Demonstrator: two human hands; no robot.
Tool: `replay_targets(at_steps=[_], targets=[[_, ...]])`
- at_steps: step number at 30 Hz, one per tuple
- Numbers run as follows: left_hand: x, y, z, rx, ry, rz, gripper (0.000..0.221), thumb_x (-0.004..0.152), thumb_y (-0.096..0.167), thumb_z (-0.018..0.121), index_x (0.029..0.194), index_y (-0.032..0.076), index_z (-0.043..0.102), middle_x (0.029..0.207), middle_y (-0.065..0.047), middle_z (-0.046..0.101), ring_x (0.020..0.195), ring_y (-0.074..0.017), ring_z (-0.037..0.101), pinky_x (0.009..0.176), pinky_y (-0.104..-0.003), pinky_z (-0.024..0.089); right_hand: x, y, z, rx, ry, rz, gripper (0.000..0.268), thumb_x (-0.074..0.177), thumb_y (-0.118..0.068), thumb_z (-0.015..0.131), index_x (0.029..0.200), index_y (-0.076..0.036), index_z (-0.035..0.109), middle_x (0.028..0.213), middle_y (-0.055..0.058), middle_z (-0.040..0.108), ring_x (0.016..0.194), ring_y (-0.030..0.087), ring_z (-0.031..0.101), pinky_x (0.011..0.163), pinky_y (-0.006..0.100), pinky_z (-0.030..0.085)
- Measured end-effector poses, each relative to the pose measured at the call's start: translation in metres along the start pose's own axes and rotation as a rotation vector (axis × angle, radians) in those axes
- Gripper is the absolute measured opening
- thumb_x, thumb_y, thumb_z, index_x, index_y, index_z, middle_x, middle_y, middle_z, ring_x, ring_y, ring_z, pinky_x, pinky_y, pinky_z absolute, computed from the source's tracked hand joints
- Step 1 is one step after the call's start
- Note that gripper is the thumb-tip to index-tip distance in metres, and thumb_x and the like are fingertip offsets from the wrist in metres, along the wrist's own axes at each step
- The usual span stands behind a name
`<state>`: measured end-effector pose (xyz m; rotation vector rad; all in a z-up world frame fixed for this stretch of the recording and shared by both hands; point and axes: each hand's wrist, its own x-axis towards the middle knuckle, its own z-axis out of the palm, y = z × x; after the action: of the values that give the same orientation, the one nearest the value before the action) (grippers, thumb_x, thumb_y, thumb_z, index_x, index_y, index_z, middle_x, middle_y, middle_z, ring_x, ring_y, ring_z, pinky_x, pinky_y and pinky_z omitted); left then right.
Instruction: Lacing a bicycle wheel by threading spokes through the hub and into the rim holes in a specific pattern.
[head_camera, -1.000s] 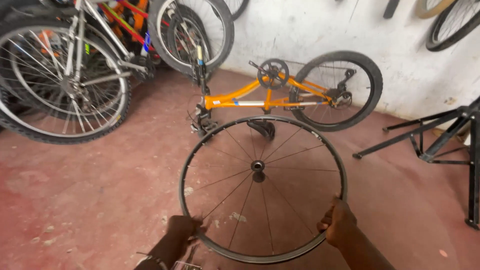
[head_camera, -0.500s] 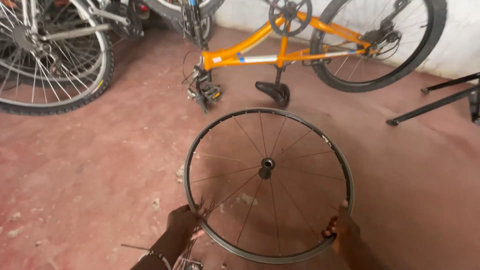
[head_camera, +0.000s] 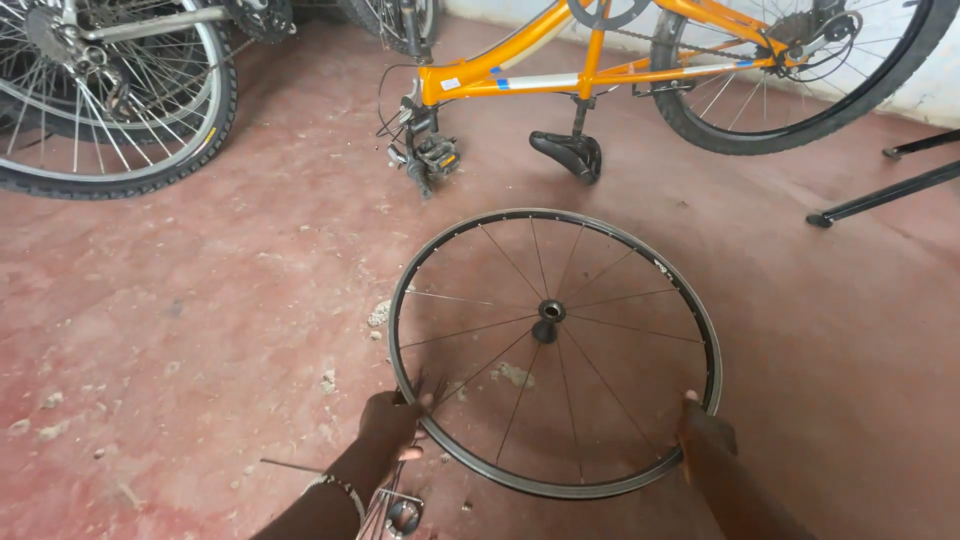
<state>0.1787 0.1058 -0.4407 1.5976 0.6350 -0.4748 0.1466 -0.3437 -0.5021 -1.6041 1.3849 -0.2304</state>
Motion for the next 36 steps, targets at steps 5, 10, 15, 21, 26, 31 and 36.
replay_targets(at_steps=[5, 10, 15, 21, 26, 31, 36], targets=[[-0.014, -0.003, -0.024, 0.165, 0.108, 0.145, 0.032, 0.092, 0.026, 0.075, 0.083, -0.005, 0.078, 0.066, -0.014, 0.063, 0.057, -0.0238, 0.058, 0.055, -0.037, 0.051, -0.112, -0.025, -0.03, -0.482, 0.49, -0.643, 0.05, 0.1, -0.039, 0.065, 0.122, 0.006, 0.058, 0.129, 0.029, 0.049, 0.11, 0.045, 0.052, 0.089, 0.055, 0.044], [-0.002, -0.018, -0.061, 0.387, 0.042, 0.13, 0.023, 0.091, 0.017, 0.07, 0.083, -0.001, 0.079, 0.077, -0.012, 0.075, 0.063, -0.022, 0.068, 0.058, -0.035, 0.06, -0.207, -0.031, -0.017, -0.422, 0.198, -1.182, 0.035, 0.107, -0.037, 0.051, 0.095, -0.005, 0.062, 0.082, 0.019, 0.07, 0.067, 0.046, 0.065, 0.064, 0.055, 0.051], [0.013, -0.054, -0.103, 0.854, 0.111, 0.453, 0.027, 0.071, 0.031, 0.072, 0.086, 0.011, 0.083, 0.088, -0.011, 0.078, 0.088, -0.032, 0.072, 0.083, -0.039, 0.057, -0.293, 0.008, 0.046, -0.489, -0.49, -1.579, 0.041, 0.095, -0.047, 0.051, 0.085, -0.011, 0.069, 0.069, 0.011, 0.068, 0.061, 0.035, 0.062, 0.061, 0.05, 0.047], [-0.011, -0.079, -0.126, 1.21, 0.189, 0.539, 0.049, 0.074, 0.016, 0.075, 0.12, 0.017, 0.058, 0.124, -0.011, 0.052, 0.118, -0.0333, 0.052, 0.094, -0.05, 0.049, -0.341, 0.081, 0.121, -0.79, -0.567, -1.298, 0.025, 0.085, -0.03, 0.068, 0.092, -0.008, 0.061, 0.089, 0.013, 0.064, 0.079, 0.035, 0.062, 0.07, 0.049, 0.052], [-0.023, -0.072, -0.121, 1.321, 0.167, 0.68, 0.057, 0.08, 0.027, 0.081, 0.13, 0.013, 0.059, 0.13, -0.019, 0.054, 0.116, -0.0341, 0.056, 0.095, -0.051, 0.051, -0.36, 0.077, 0.143, -0.924, -0.665, -1.14, 0.025, 0.097, -0.023, 0.047, 0.106, -0.002, 0.057, 0.08, 0.013, 0.07, 0.071, 0.033, 0.07, 0.065, 0.048, 0.055], [-0.032, -0.065, -0.12, 1.258, 0.131, 0.637, 0.015, 0.086, 0.007, 0.065, 0.099, 0.006, 0.072, 0.11, -0.017, 0.061, 0.095, -0.0336, 0.066, 0.083, -0.044, 0.057, -0.373, 0.063, 0.15, -0.892, -0.53, -1.168, 0.033, 0.093, -0.028, 0.057, 0.118, -0.007, 0.058, 0.088, 0.016, 0.071, 0.083, 0.038, 0.07, 0.073, 0.05, 0.056], [-0.07, -0.044, -0.125, 1.166, 0.077, 0.48, 0.029, 0.085, 0.005, 0.055, 0.107, 0.018, 0.069, 0.109, -0.013, 0.068, 0.098, -0.037, 0.068, 0.085, -0.048, 0.056, -0.381, 0.057, 0.144, -0.726, -0.595, -1.048, 0.045, 0.091, -0.026, 0.055, 0.134, -0.013, 0.059, 0.104, 0.012, 0.074, 0.1, 0.035, 0.069, 0.086, 0.047, 0.054]])
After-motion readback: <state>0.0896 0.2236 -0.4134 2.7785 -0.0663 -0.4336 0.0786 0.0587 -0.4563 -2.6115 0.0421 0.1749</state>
